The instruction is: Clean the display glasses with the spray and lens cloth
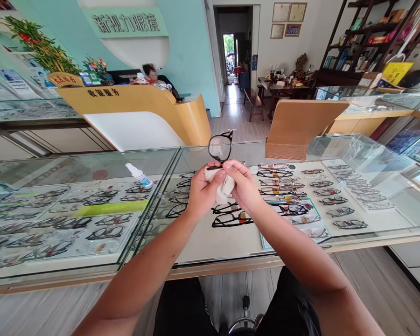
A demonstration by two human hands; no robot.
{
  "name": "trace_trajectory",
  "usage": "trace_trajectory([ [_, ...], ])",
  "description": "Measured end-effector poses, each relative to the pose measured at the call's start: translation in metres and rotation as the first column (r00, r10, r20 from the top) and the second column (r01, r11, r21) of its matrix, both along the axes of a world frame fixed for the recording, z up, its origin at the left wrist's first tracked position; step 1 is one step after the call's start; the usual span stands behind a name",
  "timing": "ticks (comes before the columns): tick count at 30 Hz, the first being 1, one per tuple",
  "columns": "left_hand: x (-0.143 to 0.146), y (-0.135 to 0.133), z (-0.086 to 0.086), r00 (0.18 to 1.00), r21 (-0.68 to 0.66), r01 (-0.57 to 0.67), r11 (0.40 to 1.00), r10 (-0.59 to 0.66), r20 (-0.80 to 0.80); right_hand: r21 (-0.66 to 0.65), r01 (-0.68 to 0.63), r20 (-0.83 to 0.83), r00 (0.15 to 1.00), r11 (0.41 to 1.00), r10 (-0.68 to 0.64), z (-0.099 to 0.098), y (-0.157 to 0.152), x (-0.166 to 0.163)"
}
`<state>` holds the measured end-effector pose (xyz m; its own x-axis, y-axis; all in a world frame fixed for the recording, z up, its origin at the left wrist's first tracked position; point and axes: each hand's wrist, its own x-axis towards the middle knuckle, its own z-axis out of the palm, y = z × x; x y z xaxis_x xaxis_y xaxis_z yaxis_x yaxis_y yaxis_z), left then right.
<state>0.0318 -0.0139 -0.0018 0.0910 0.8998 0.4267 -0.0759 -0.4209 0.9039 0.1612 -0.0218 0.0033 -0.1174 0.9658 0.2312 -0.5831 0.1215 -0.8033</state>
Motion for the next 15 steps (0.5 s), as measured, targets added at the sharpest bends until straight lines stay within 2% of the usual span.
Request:
trace_trajectory([
  [8, 0.000, -0.001, 0.002, 1.000, -0.006, 0.007, 1.000, -0.007, -0.009, -0.021, 0.000, 0.018, 1.000, 1.000, 0.001, 0.010, -0.001, 0.006],
  [11, -0.004, 0.002, 0.002, 0.993, -0.075, 0.109, 0.991, -0.112, -0.042, -0.019, 0.009, 0.012, 1.000, 1.000, -0.009, 0.013, 0.002, 0.012],
  [15, -0.015, 0.008, 0.005, 0.944, -0.169, 0.329, 0.929, -0.330, 0.022, 0.006, 0.000, -0.009, 1.000, 1.000, 0.000, 0.011, 0.006, 0.019],
])
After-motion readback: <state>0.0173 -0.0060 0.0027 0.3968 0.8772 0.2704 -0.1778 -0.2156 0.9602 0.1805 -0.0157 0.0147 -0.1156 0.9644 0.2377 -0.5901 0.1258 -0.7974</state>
